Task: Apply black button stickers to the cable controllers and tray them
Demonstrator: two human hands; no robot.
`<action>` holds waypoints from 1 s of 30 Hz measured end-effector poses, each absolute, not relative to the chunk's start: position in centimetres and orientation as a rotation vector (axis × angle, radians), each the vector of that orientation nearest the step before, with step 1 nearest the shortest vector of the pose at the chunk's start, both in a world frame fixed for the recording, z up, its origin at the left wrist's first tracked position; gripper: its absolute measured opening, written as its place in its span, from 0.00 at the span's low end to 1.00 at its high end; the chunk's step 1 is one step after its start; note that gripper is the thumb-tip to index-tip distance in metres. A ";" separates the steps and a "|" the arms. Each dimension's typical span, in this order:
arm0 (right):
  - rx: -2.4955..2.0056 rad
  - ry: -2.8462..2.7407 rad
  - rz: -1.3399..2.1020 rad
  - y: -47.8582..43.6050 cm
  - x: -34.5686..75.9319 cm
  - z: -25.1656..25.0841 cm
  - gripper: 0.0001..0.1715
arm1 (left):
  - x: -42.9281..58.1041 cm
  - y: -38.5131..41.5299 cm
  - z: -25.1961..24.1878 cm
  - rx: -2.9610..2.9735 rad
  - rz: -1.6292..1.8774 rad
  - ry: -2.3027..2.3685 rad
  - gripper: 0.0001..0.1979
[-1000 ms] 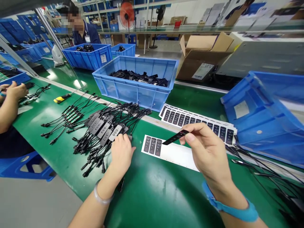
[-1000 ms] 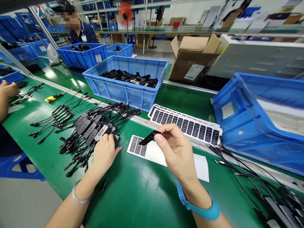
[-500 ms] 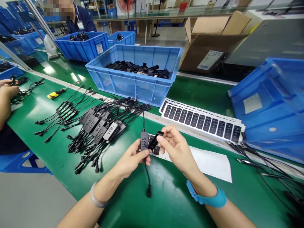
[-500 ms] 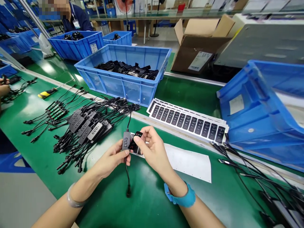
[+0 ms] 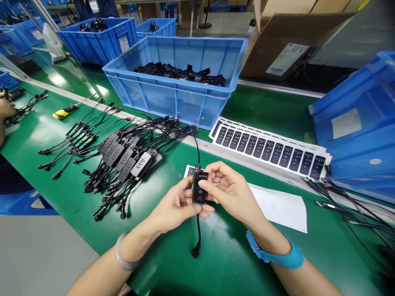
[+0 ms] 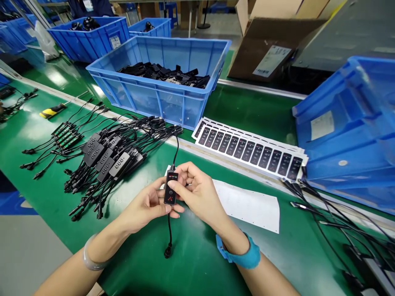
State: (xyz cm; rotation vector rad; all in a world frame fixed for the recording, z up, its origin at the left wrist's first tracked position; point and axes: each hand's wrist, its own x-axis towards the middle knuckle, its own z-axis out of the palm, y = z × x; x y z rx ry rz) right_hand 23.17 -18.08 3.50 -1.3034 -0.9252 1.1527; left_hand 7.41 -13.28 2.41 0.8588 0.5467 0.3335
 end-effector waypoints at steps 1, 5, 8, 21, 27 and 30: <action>-1.312 -0.930 1.150 -18.1 23.1 3.5 0.14 | 7.4 -13.3 2.4 0.856 0.335 0.542 0.30; -1.330 -0.943 1.143 -18.1 23.2 3.4 0.14 | 7.4 -13.4 2.3 0.850 0.347 0.518 0.28; -1.335 -0.950 1.139 -18.2 23.3 3.3 0.13 | 7.4 -13.4 2.3 0.854 0.341 0.523 0.28; -1.350 -0.972 1.122 -18.1 23.3 3.4 0.14 | 7.4 -13.5 2.2 0.849 0.343 0.542 0.27; -1.356 -0.988 1.099 -18.1 23.3 3.3 0.13 | 7.4 -13.5 2.1 0.854 0.344 0.541 0.28; -1.358 -0.983 1.092 -18.1 23.3 3.3 0.13 | 7.4 -13.4 2.1 0.848 0.346 0.543 0.28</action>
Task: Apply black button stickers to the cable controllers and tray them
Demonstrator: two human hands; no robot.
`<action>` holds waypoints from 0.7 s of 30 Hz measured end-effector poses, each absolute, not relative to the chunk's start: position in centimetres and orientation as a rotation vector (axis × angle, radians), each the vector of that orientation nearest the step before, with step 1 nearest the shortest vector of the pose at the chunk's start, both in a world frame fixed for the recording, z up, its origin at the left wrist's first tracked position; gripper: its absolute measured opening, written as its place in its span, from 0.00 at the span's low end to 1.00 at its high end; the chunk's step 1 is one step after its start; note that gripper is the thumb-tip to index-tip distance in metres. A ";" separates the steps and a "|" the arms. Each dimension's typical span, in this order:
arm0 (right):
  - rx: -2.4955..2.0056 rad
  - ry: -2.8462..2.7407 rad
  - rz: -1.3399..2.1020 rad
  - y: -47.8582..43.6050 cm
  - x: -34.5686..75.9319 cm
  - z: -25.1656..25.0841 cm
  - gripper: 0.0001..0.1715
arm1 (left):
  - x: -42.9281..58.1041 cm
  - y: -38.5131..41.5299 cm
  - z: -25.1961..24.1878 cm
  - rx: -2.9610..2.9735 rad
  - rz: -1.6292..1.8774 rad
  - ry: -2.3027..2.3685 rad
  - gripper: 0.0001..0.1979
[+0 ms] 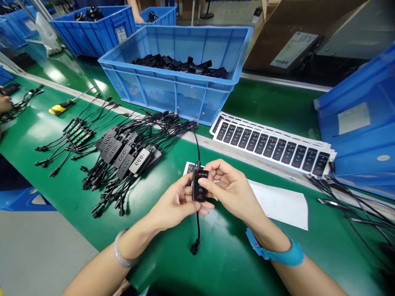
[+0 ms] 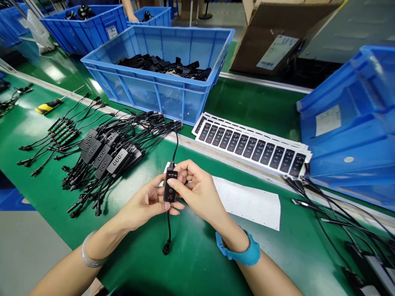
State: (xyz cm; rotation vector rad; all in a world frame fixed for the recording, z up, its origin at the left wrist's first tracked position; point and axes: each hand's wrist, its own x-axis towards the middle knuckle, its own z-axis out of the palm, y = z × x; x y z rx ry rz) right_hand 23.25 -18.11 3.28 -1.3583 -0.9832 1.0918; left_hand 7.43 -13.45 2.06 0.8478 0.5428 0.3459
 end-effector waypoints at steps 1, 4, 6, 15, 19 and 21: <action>-1.359 -0.981 1.093 -18.1 23.3 3.3 0.14 | 7.4 -13.4 2.1 0.846 0.345 0.544 0.28; -1.359 -0.970 1.101 -18.1 23.3 3.3 0.14 | 7.4 -13.5 2.1 0.842 0.343 0.537 0.29; -1.361 -0.970 1.102 -18.1 23.3 3.3 0.14 | 7.4 -13.5 2.1 0.844 0.343 0.542 0.29; -1.380 -0.998 1.057 -18.2 23.1 3.2 0.14 | 7.5 -13.4 2.3 0.850 0.343 0.555 0.28; -1.417 -1.027 1.018 -18.2 23.1 3.0 0.12 | 7.6 -13.5 2.2 0.861 0.347 0.546 0.26; -1.429 -1.035 0.999 -18.3 23.1 2.9 0.11 | 7.7 -13.6 2.1 0.868 0.358 0.551 0.27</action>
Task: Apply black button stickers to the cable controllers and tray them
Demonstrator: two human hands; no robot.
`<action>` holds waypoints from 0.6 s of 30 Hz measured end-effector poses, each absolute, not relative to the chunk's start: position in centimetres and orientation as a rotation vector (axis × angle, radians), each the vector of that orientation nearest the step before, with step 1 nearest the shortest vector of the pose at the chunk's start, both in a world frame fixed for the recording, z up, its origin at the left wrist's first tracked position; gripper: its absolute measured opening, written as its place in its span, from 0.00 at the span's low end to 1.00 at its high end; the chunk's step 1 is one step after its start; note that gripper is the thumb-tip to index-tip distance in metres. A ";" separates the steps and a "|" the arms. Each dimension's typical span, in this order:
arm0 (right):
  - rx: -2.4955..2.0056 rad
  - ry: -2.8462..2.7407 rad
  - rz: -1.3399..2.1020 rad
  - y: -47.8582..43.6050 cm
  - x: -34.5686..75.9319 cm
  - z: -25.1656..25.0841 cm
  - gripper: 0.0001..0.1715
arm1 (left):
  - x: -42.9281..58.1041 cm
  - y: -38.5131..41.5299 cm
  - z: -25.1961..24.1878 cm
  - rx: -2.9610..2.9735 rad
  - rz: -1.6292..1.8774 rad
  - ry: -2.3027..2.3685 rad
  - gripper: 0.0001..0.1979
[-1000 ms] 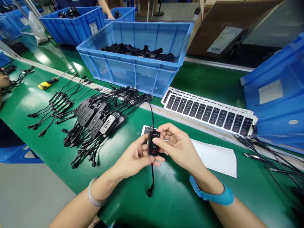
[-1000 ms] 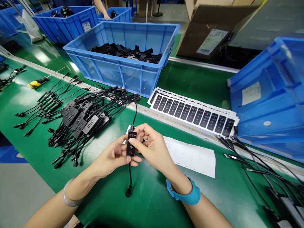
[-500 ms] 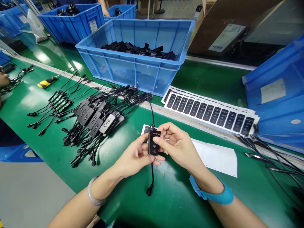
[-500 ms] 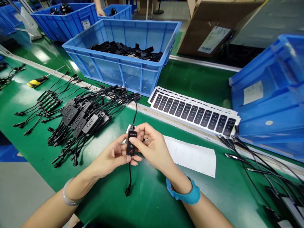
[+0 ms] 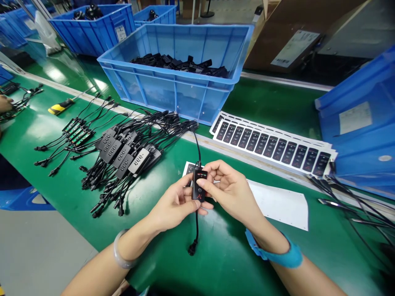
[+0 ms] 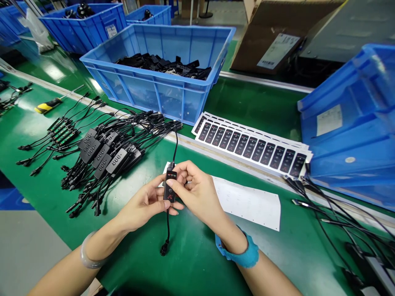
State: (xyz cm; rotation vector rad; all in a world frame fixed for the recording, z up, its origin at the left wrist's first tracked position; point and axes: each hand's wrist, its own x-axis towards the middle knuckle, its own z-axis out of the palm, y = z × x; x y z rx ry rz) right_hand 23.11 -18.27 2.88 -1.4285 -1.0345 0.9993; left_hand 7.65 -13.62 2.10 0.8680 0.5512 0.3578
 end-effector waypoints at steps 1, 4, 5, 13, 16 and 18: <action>-1.430 -1.036 0.994 -18.3 23.1 2.8 0.11 | 7.7 -13.7 2.1 0.875 0.363 0.559 0.27; -1.431 -1.031 0.997 -18.3 23.1 2.6 0.10 | 7.7 -13.7 2.1 0.911 0.364 0.588 0.29; -1.431 -1.028 0.999 -18.3 23.1 2.6 0.10 | 7.7 -13.7 2.1 0.923 0.361 0.596 0.29; -1.486 -1.015 0.960 -18.4 22.8 2.2 0.10 | 8.0 -13.8 2.6 0.950 0.369 0.613 0.33; -1.516 -0.994 0.943 -18.3 22.6 2.1 0.12 | 8.0 -13.9 2.5 0.956 0.376 0.616 0.32; -1.514 -0.957 0.951 -18.3 22.7 2.1 0.18 | 8.0 -14.0 2.3 0.951 0.385 0.619 0.32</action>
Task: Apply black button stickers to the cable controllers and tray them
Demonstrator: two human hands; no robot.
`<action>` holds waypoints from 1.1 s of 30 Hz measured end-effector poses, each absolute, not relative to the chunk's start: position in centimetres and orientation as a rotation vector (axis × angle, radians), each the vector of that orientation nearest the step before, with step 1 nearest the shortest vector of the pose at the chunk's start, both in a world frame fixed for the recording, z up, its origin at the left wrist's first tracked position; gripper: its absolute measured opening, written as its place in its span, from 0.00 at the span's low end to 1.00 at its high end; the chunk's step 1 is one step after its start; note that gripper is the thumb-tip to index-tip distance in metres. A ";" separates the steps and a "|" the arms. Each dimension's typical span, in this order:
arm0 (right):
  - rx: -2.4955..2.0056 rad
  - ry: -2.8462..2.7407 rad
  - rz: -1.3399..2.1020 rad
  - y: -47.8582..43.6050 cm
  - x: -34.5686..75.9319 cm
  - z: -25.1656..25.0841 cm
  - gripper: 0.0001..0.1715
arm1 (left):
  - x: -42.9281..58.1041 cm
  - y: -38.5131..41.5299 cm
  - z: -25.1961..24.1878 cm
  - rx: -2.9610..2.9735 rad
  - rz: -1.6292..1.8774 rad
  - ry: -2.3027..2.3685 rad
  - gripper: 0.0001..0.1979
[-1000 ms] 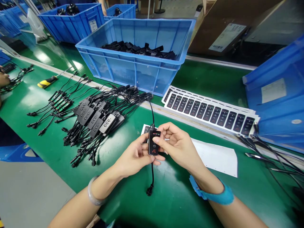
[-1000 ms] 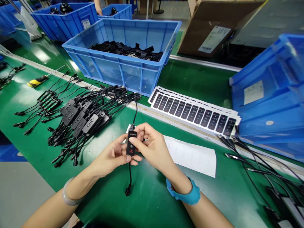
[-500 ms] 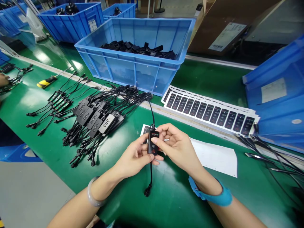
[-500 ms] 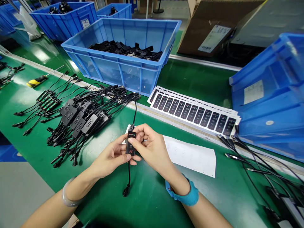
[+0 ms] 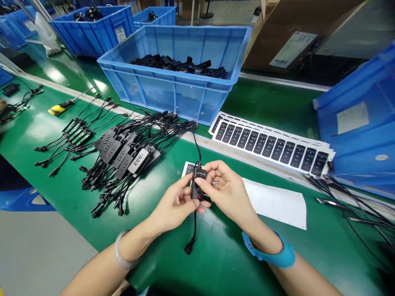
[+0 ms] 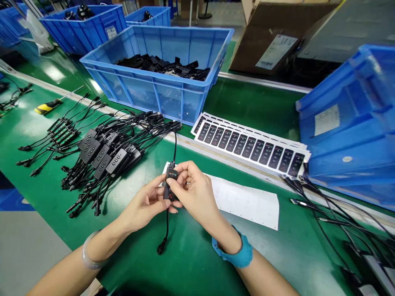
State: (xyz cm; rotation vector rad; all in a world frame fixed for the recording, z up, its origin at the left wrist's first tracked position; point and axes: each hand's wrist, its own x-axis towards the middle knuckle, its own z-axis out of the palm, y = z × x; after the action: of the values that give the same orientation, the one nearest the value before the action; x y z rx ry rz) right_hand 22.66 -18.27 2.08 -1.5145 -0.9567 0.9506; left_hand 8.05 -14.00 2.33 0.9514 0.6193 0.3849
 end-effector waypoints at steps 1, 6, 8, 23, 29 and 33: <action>-1.510 -0.935 0.961 -18.2 22.8 2.1 0.23 | 8.1 -14.0 2.2 0.948 0.391 0.622 0.31; -1.523 -0.940 1.039 -17.8 23.6 2.1 0.30 | 8.0 -13.8 2.2 0.966 0.387 0.620 0.29; -1.496 -0.999 1.142 -17.8 23.6 2.3 0.35 | 8.0 -13.6 2.4 0.982 0.360 0.603 0.25; -1.444 -1.070 1.108 -17.8 23.4 1.2 0.25 | 8.4 -13.9 1.5 0.990 0.360 0.729 0.23; -1.555 -1.206 0.991 -18.0 22.4 1.0 0.23 | 8.6 -13.8 0.6 1.103 0.403 0.732 0.24; -1.566 -1.227 0.897 -18.1 22.1 1.6 0.20 | 8.5 -13.6 0.7 1.211 0.376 0.777 0.25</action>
State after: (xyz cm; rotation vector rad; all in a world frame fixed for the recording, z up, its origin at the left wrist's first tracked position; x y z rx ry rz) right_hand 22.06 -18.10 1.56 -1.5655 -1.2266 0.8974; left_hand 8.47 -13.62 0.67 1.2110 0.7772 0.3761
